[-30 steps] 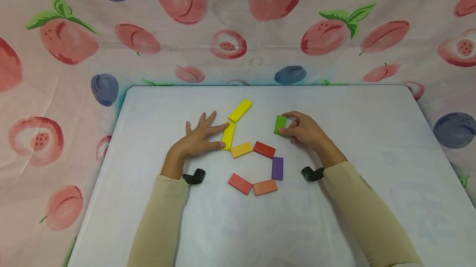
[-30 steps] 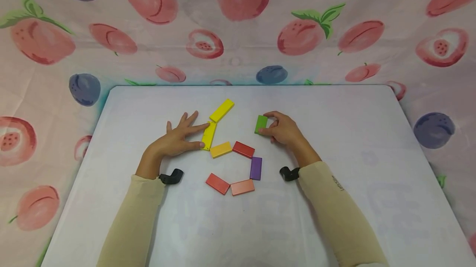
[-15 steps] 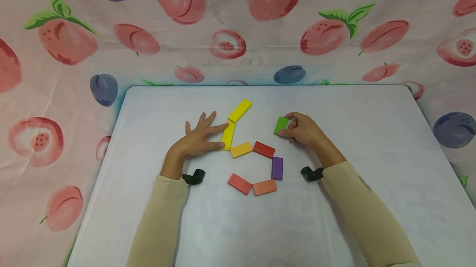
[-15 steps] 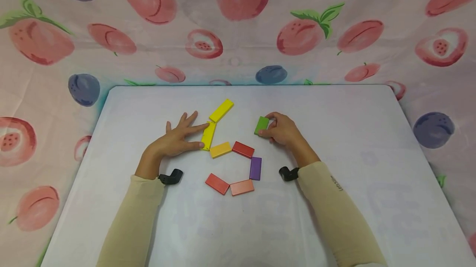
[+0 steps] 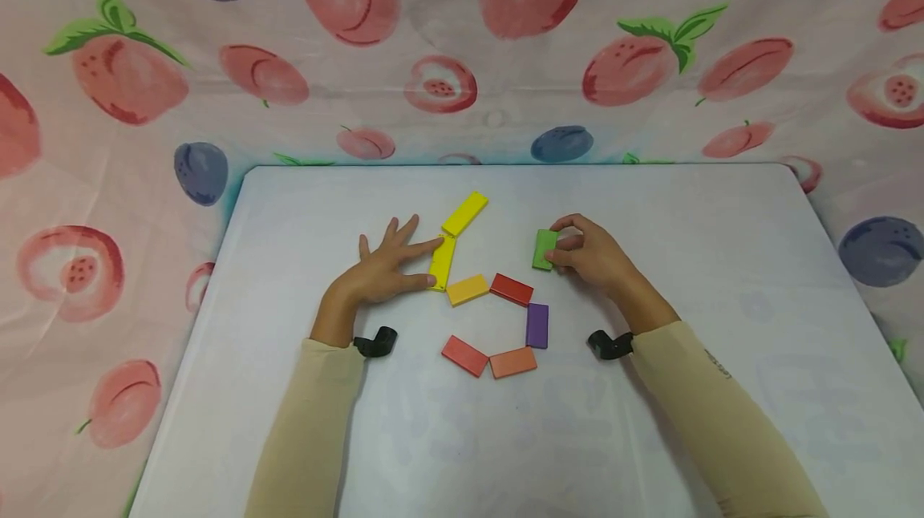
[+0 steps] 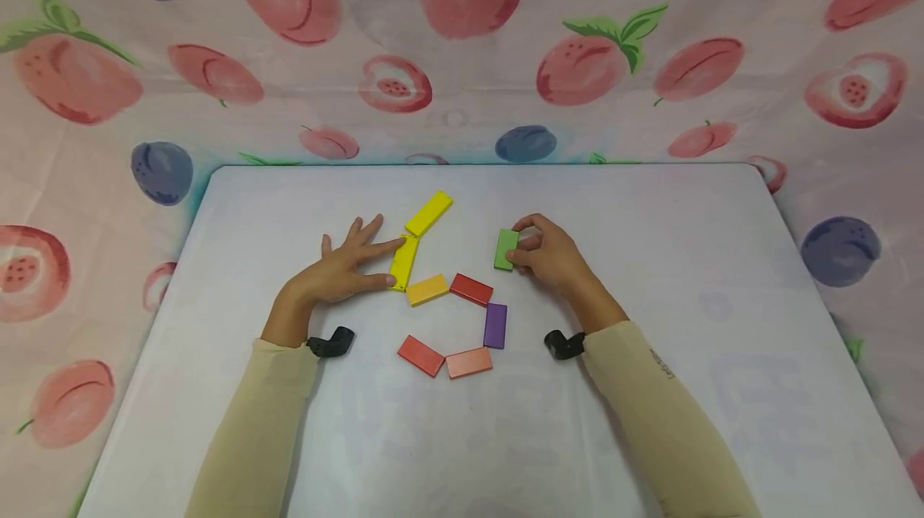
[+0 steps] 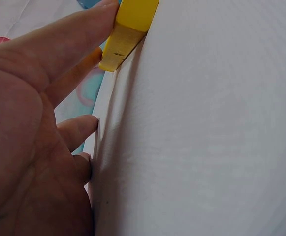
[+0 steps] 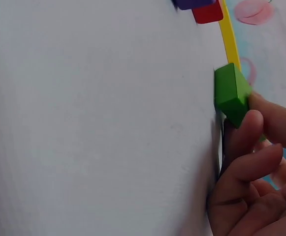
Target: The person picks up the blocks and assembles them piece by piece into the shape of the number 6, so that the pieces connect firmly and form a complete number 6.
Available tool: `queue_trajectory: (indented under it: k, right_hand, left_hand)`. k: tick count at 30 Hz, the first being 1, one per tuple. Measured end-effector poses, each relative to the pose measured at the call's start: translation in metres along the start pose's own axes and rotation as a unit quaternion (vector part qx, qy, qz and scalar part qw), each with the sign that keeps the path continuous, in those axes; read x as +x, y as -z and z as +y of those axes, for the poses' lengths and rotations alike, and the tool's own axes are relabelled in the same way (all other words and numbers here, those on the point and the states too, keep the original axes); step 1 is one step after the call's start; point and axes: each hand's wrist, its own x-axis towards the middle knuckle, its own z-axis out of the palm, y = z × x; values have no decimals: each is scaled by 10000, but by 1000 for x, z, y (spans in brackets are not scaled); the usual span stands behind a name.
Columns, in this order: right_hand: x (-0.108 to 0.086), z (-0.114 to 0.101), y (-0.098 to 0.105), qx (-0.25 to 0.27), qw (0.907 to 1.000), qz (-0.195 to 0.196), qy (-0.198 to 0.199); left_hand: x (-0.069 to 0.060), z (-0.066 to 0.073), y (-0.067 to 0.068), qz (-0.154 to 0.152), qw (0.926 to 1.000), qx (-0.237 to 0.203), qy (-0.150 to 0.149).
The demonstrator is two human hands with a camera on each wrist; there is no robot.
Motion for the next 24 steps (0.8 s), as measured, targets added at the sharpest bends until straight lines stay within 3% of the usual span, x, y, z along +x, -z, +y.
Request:
queue_trajectory:
  k: [8,24]
  right_hand:
    - [-5,-5,4,459,9983,-166,-332]
    - [-24,-27,-7,960,9938,-554,-35]
  left_hand:
    - [-1,1,0,41,10000,-51,-48]
    - [0,1,0,52,10000,-51,-44]
